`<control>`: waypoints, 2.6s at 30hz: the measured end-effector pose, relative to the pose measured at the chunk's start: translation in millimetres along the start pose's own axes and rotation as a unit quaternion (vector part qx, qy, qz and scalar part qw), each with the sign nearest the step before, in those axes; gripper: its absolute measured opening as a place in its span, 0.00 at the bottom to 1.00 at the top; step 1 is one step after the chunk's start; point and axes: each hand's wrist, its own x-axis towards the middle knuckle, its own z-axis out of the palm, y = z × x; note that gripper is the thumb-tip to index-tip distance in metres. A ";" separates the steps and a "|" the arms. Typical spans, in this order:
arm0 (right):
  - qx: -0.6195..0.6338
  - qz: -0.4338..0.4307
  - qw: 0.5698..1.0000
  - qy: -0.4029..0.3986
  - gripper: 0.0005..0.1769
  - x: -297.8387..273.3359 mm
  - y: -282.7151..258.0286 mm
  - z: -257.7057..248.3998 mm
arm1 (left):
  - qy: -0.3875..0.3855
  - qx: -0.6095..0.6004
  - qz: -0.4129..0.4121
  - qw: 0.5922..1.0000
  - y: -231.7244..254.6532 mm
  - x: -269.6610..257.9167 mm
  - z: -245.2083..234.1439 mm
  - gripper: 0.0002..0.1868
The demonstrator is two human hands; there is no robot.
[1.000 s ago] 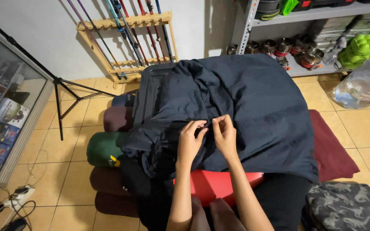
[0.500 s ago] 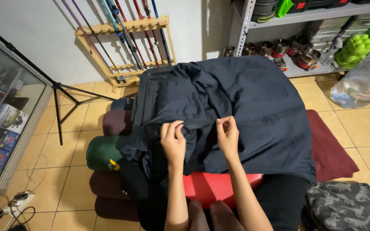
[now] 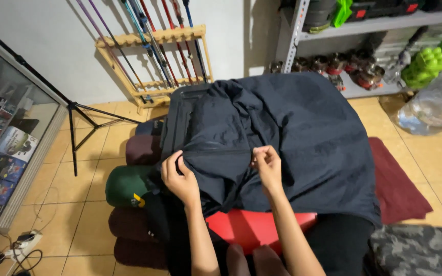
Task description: Unfolding, smoothing, and zipping a sleeping bag on top of a plastic storage bin lid.
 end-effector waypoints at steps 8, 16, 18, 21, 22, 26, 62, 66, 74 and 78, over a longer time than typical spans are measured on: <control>-0.082 -0.144 0.984 -0.058 0.02 -16.8 -8.3 13.9 | -0.231 -0.127 0.151 0.953 73.1 10.2 -0.9 0.07; -0.097 -0.174 0.977 -0.076 0.03 -25.8 -14.4 21.2 | -0.296 -0.146 0.071 0.941 81.4 -9.8 14.7 0.03; -0.091 -0.172 0.978 -0.079 0.03 -28.8 -10.2 25.4 | -0.284 -0.138 0.076 0.946 77.8 -14.5 18.4 0.02; -0.076 -0.163 0.981 -0.065 0.05 -32.5 -5.5 31.2 | -0.251 -0.113 0.097 0.957 77.8 -18.6 21.5 0.05; -0.068 -0.154 0.984 -0.057 0.05 -32.0 -2.8 31.4 | -0.234 -0.106 0.100 0.961 78.1 -18.8 21.1 0.05; -0.048 -0.120 0.991 -0.037 0.05 -32.9 -5.7 32.2 | -0.183 -0.096 0.100 0.973 81.8 -12.7 15.9 0.08; -0.019 -0.111 0.993 -0.032 0.04 -21.0 18.4 37.6 | 0.107 -0.019 0.072 0.991 6.0 176.8 -54.3 0.03; -0.044 -0.125 0.990 -0.043 0.04 -16.9 16.9 38.6 | 0.098 -0.133 -0.027 0.986 -38.7 182.8 -65.9 0.04; -0.075 -0.103 0.991 -0.050 0.05 14.5 51.5 28.7 | 0.177 -0.108 -0.064 0.976 -157.0 183.5 -78.5 0.04; -0.034 -0.070 0.996 -0.034 0.03 28.1 54.3 32.9 | 0.192 -0.122 -0.064 0.972 -136.5 211.0 -85.6 0.04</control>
